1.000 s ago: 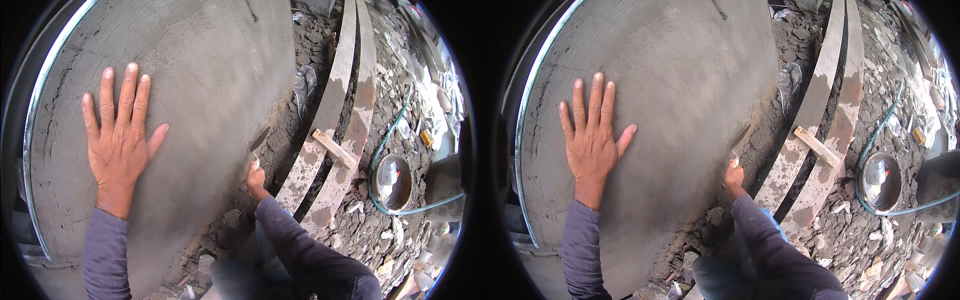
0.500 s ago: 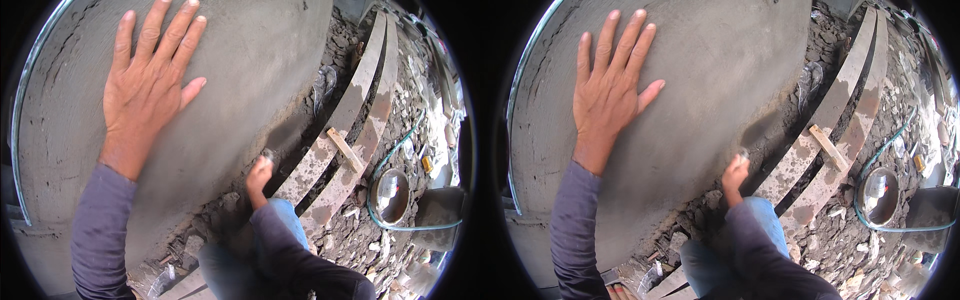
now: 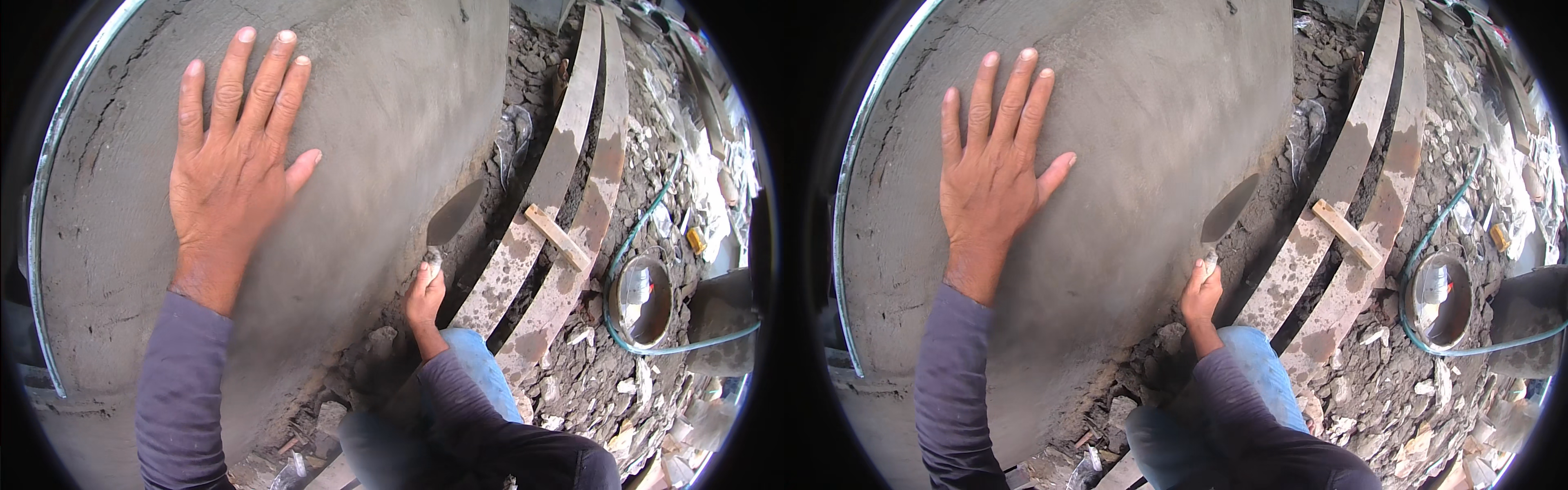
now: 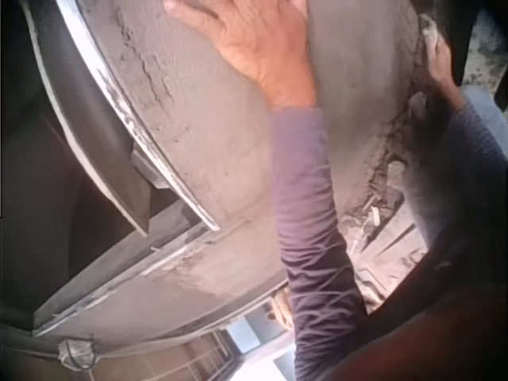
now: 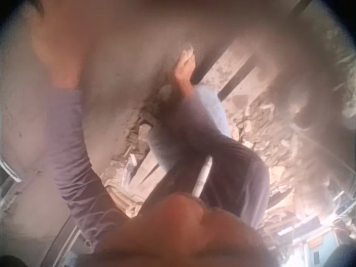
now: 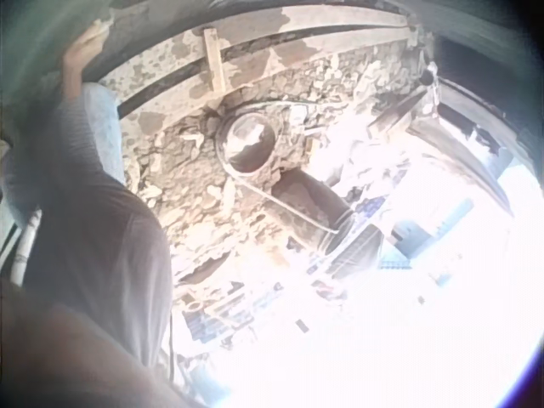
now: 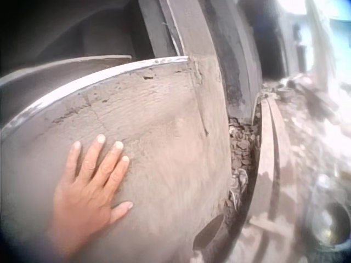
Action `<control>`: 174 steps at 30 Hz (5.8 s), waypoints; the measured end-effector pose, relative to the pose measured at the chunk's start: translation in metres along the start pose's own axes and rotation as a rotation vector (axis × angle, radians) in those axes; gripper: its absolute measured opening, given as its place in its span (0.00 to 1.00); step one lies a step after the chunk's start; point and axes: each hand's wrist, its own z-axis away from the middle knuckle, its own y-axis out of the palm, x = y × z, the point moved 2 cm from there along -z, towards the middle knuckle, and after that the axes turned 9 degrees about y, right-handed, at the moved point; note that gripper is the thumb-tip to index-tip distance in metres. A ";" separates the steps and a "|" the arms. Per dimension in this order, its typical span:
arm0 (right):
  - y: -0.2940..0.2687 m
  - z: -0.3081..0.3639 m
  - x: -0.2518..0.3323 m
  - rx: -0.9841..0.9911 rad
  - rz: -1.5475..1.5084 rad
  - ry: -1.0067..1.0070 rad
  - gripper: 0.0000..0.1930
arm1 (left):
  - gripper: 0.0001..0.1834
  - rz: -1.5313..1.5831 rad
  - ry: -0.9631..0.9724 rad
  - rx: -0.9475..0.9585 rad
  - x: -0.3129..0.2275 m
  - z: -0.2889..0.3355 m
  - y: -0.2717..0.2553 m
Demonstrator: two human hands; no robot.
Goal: The person kneels on the ground and uses a trowel to apply and smooth cement plaster onto a curved wall section. They repeatedly scoop material and spread it along the surface, occasionally pausing to adjust their position or check the finish.
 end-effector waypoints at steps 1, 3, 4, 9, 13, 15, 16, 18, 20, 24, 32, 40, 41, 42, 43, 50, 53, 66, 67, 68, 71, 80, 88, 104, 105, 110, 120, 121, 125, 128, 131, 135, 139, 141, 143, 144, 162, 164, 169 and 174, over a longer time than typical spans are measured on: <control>0.001 0.000 0.006 0.090 -0.006 -0.039 0.26 | 0.53 -0.069 0.002 -0.008 -0.002 0.000 0.000; 0.000 0.002 0.015 0.201 0.123 0.097 0.27 | 0.54 -0.133 -0.004 -0.102 -0.002 0.000 -0.004; -0.008 0.007 0.019 0.081 0.170 0.254 0.27 | 0.53 -0.065 0.008 -0.019 -0.001 0.001 -0.008; -0.093 0.050 0.064 0.412 0.025 0.233 0.25 | 0.50 -0.039 0.061 0.098 0.035 0.003 -0.062; -0.230 0.105 0.091 0.405 0.378 -0.005 0.27 | 0.48 0.130 0.044 0.035 0.069 0.027 -0.116; -0.304 0.131 0.098 0.247 0.789 -0.193 0.31 | 0.47 0.432 0.006 0.021 0.065 0.062 -0.132; -0.340 0.140 0.095 0.346 0.802 0.063 0.33 | 0.46 0.574 -0.038 -0.070 0.053 0.091 -0.140; -0.398 0.160 0.088 0.255 1.130 -0.240 0.30 | 0.44 1.001 -0.119 -0.016 0.012 0.175 -0.150; -0.443 0.173 0.064 0.220 1.146 -0.238 0.29 | 0.43 1.275 -0.270 0.102 -0.044 0.290 -0.162; -0.484 0.195 -0.019 0.323 1.496 -0.300 0.31 | 0.46 1.568 -0.762 0.517 -0.157 0.560 -0.212; -0.465 0.282 -0.089 0.295 1.690 -0.355 0.23 | 0.56 1.395 -1.168 0.311 -0.249 0.866 -0.336; -0.450 0.365 -0.108 0.148 1.711 -0.853 0.25 | 0.61 1.517 -1.331 0.289 -0.243 0.962 -0.353; -0.448 0.378 -0.109 0.149 1.712 -0.956 0.24 | 0.61 1.531 -1.332 0.347 -0.241 0.971 -0.353; -0.446 0.388 -0.109 0.246 1.803 -0.906 0.23 | 0.63 1.540 -1.322 0.267 -0.238 0.976 -0.354; -0.444 0.401 -0.109 0.286 1.925 -0.834 0.22 | 0.64 1.547 -1.305 0.262 -0.235 0.981 -0.353; -0.435 0.476 -0.043 0.047 1.220 -0.140 0.28 | 0.63 1.689 -1.233 0.468 -0.199 0.967 -0.347; -0.410 0.471 -0.011 0.087 1.256 -0.337 0.21 | 0.58 1.605 -1.145 0.584 -0.158 0.934 -0.336; -0.139 0.256 0.130 0.198 0.149 -0.246 0.30 | 0.45 0.067 -1.059 -0.360 0.135 0.565 -0.222; -0.123 0.227 0.135 0.226 0.141 -0.246 0.29 | 0.46 0.034 -1.036 -0.409 0.141 0.533 -0.207; -0.106 0.197 0.139 0.199 0.161 -0.279 0.29 | 0.47 0.008 -1.024 -0.456 0.142 0.502 -0.189; -0.088 0.113 0.124 0.157 0.285 -0.248 0.28 | 0.49 -0.291 -1.038 -0.378 0.113 0.426 -0.141; -0.090 -0.029 0.063 0.208 0.256 -0.098 0.27 | 0.52 -0.297 -1.020 -0.200 0.020 0.323 -0.092; -0.105 -0.024 0.063 0.183 0.213 -0.005 0.26 | 0.51 -0.325 -0.990 -0.186 -0.015 0.296 -0.098; -0.120 -0.035 0.048 0.475 0.299 -0.238 0.28 | 0.51 -0.400 -0.966 -0.190 -0.009 0.301 -0.112; -0.120 -0.045 0.048 0.353 0.335 -0.135 0.28 | 0.51 -0.403 -0.963 -0.185 -0.008 0.299 -0.109; -0.115 -0.085 0.052 0.241 0.327 0.229 0.30 | 0.50 -0.419 -0.959 -0.179 -0.003 0.287 -0.100; -0.125 -0.163 0.080 0.192 0.431 0.042 0.29 | 0.50 -0.419 -0.914 -0.199 -0.010 0.300 -0.075; -0.124 -0.173 0.081 0.241 0.418 0.066 0.29 | 0.50 -0.417 -0.906 -0.204 -0.011 0.302 -0.069; -0.108 -0.202 0.095 0.364 0.222 -0.352 0.30 | 0.50 -0.408 -0.871 -0.222 -0.010 0.302 -0.054; -0.117 -0.220 0.102 0.219 0.285 0.008 0.31 | 0.51 -0.401 -0.845 -0.236 -0.001 0.296 -0.062; -0.126 -0.225 0.127 0.193 0.365 0.074 0.31 | 0.51 -0.399 -0.824 -0.266 0.011 0.288 -0.078; -0.123 -0.237 0.169 0.322 0.192 -0.221 0.31 | 0.51 -0.390 -0.788 -0.274 0.018 0.277 -0.084; -0.146 -0.298 0.173 0.238 0.335 -0.071 0.30 | 0.51 -0.381 -0.753 -0.281 -0.002 0.271 -0.073; -0.156 -0.320 0.169 0.077 0.385 0.123 0.32 | 0.51 -0.376 -0.736 -0.285 -0.015 0.267 -0.065; -0.150 -0.335 0.171 0.261 0.355 0.225 0.32 | 0.51 -0.376 -0.731 -0.289 -0.024 0.263 -0.059; -0.143 -0.343 0.181 0.291 0.362 0.111 0.31 | 0.51 -0.376 -0.729 -0.292 -0.026 0.260 -0.057; -0.097 -0.435 0.355 0.061 0.209 -0.669 0.18 | 0.52 -0.383 -0.781 -0.286 0.027 0.265 -0.026; -0.087 -0.442 0.358 -0.005 0.279 -0.437 0.16 | 0.52 -0.377 -0.785 -0.267 0.040 0.272 -0.019; -0.091 -0.400 0.388 0.103 0.515 0.097 0.16 | 0.52 -0.347 -0.850 -0.268 0.079 0.268 -0.020; -0.072 -0.359 0.461 -0.022 0.302 -0.474 0.13 | 0.52 -0.368 -0.876 -0.269 0.103 0.258 -0.025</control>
